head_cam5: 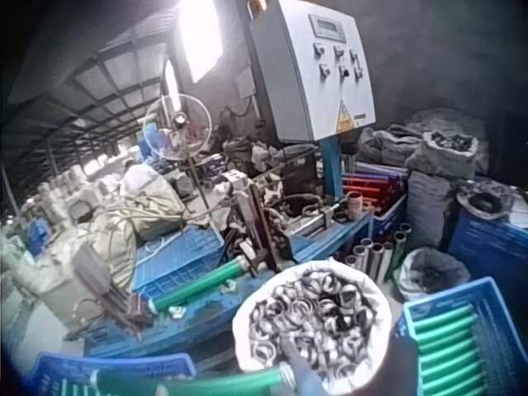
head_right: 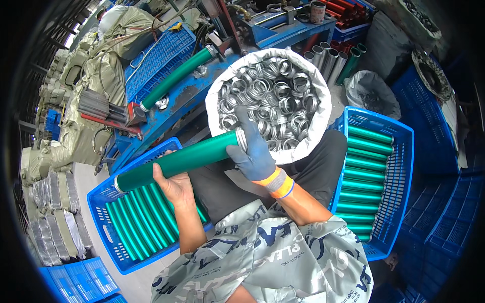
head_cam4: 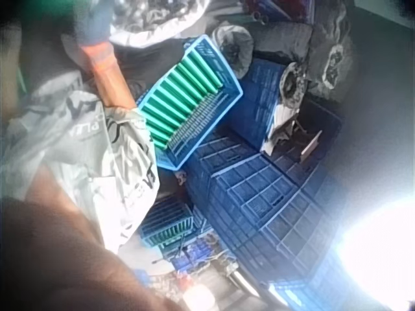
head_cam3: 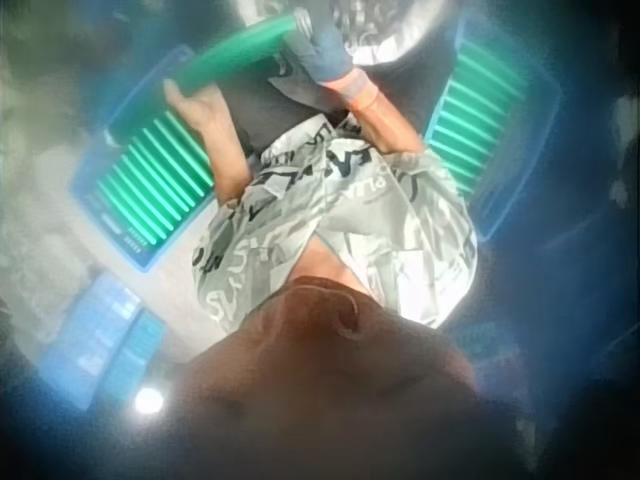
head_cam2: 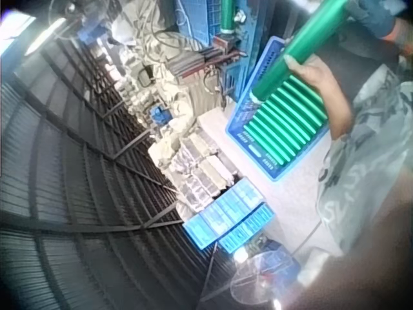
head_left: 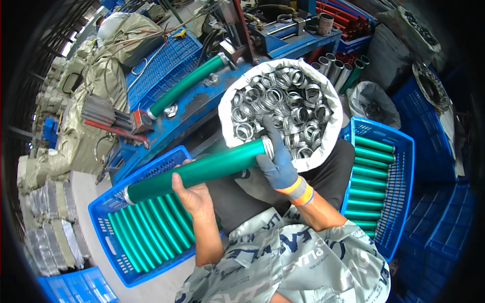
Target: Assembling green tubes with metal rings at both ends using a mechanical press jig.
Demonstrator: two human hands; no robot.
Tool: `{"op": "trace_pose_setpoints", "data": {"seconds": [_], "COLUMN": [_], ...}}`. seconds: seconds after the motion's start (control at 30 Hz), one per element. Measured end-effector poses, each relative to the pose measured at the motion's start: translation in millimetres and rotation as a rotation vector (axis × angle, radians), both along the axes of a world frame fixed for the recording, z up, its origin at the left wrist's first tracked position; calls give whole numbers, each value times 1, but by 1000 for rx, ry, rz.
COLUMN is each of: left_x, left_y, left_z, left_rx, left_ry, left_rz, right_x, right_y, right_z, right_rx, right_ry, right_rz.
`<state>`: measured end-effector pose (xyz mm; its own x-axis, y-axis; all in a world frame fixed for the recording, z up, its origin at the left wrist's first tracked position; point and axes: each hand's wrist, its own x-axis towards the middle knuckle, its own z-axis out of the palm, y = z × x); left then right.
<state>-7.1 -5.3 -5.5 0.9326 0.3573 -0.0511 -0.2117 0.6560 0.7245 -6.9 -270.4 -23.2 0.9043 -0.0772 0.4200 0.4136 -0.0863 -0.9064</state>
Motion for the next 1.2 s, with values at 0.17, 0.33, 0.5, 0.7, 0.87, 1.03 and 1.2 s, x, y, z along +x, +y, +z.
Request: {"op": "trace_pose_setpoints", "data": {"seconds": [0.17, 0.33, 0.5, 0.7, 0.87, 1.03, 1.2], "left_x": [6, 14, 22, 57, 53, 28, 16], "left_y": [-1, 5, 29, 42, 91, 129, 145], "left_z": [-14, -33, -29, -1, 4, -20, -42], "left_rx": [9, -16, -148, -269, -309, -189, -110], "left_ry": [-11, -16, 67, 59, -54, -30, 18], "left_rz": [4, -7, 54, 67, 66, 143, 155], "right_x": [12, 25, 52, 145, 273, 389, 460], "right_y": [4, 3, -3, -47, 22, 119, 154], "right_z": [5, 18, 8, -44, 6, 35, -21], "right_rx": [195, 267, 361, 364, 139, -880, -1269], "right_ry": [191, 303, 152, 388, 254, -306, -381], "right_rz": [102, 210, 389, 185, 210, -126, -339]}}
